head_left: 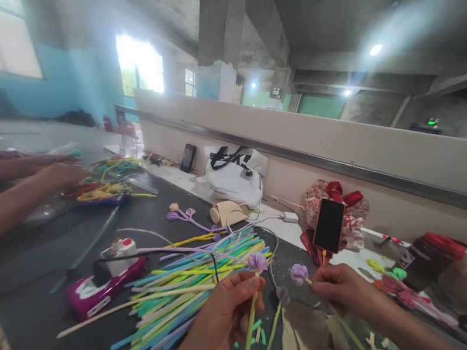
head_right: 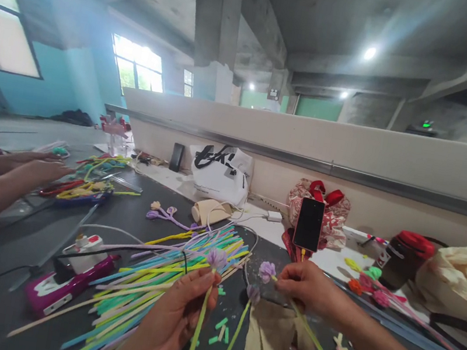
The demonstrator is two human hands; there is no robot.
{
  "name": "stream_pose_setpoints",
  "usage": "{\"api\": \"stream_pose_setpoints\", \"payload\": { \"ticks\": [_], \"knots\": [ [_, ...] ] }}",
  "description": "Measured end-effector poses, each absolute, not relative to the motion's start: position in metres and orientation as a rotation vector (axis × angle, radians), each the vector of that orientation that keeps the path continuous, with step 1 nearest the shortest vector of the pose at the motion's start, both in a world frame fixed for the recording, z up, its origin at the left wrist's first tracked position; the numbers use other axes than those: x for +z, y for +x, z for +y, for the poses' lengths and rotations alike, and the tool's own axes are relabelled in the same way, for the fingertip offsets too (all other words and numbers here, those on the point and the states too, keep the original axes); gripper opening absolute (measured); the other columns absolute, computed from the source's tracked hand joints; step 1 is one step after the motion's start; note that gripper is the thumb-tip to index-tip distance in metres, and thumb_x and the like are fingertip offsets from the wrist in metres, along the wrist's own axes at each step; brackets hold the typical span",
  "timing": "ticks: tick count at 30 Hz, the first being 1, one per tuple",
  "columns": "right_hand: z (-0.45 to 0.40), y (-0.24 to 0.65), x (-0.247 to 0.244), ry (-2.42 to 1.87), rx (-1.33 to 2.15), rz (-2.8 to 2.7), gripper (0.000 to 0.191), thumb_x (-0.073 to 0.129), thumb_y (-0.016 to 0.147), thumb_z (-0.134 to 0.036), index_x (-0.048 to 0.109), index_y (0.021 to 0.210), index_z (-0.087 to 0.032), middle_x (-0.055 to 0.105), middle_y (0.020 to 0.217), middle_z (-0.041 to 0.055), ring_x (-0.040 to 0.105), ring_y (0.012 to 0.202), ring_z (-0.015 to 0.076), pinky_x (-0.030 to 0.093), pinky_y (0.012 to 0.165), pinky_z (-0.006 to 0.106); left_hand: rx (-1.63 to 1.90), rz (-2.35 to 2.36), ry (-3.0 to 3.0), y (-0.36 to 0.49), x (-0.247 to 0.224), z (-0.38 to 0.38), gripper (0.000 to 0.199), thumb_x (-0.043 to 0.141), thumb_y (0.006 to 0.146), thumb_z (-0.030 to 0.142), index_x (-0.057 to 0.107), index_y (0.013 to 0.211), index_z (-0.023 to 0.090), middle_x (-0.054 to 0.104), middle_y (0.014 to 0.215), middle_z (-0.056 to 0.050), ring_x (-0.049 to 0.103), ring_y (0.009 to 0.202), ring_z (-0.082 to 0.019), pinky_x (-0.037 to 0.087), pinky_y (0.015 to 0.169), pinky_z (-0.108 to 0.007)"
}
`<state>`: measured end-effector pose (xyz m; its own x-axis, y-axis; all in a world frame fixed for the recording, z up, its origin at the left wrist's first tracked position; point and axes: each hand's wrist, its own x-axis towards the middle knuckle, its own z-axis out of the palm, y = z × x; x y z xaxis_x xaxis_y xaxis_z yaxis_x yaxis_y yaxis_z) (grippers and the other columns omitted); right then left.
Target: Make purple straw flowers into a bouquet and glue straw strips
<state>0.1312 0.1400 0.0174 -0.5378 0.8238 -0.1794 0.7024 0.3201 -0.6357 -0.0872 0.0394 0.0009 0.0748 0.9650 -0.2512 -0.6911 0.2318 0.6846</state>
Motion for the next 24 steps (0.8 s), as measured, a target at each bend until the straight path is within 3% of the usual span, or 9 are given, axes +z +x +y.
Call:
{"api": "stream_pose_setpoints", "payload": {
  "ticks": [5,12,21,24],
  "knots": [
    [0.112,0.129,0.02,-1.408,1.504,-1.838,0.027,0.058,0.07,-0.041,0.051,0.064,-0.016,0.043,0.046,-0.0076,0.029,0.034,0.0032,0.02,0.036,0.016,1.254,0.744,0.442,-0.085,-0.005,0.04,0.025,0.068,0.058,0.033,0.056,0.067,0.014,0.057,0.043,0.004,0.036,0.025,-0.001,0.023,0.026,-0.01],
    [0.067,0.126,0.02,-1.271,1.763,-1.324,0.027,0.062,0.07,-0.039,0.054,0.064,-0.014,0.048,0.05,-0.0051,0.032,0.037,0.0027,0.02,0.036,0.015,1.128,0.723,0.418,-0.077,-0.015,0.04,0.031,0.071,0.054,0.037,0.056,0.067,0.013,0.056,0.041,0.003,0.038,0.025,-0.001,0.027,0.03,-0.011],
    [0.025,0.137,0.002,-1.009,1.789,-0.998,0.013,0.059,0.074,-0.023,0.057,0.067,-0.012,0.055,0.056,-0.0004,0.05,0.048,0.0082,0.041,0.049,0.019,1.035,0.76,0.372,-0.068,-0.003,0.027,0.02,0.07,0.057,0.027,0.056,0.065,0.014,0.055,0.044,0.004,0.04,0.03,-0.002,0.025,0.03,-0.01],
    [0.015,0.13,0.002,-0.904,1.835,-0.94,0.013,0.057,0.075,-0.022,0.056,0.066,-0.013,0.052,0.053,-0.0015,0.049,0.045,0.0079,0.04,0.047,0.019,1.088,0.767,0.466,-0.066,0.004,0.015,0.02,0.07,0.058,0.026,0.057,0.064,0.013,0.054,0.044,0.005,0.036,0.029,0.0,0.024,0.031,-0.009]
  ]
}}
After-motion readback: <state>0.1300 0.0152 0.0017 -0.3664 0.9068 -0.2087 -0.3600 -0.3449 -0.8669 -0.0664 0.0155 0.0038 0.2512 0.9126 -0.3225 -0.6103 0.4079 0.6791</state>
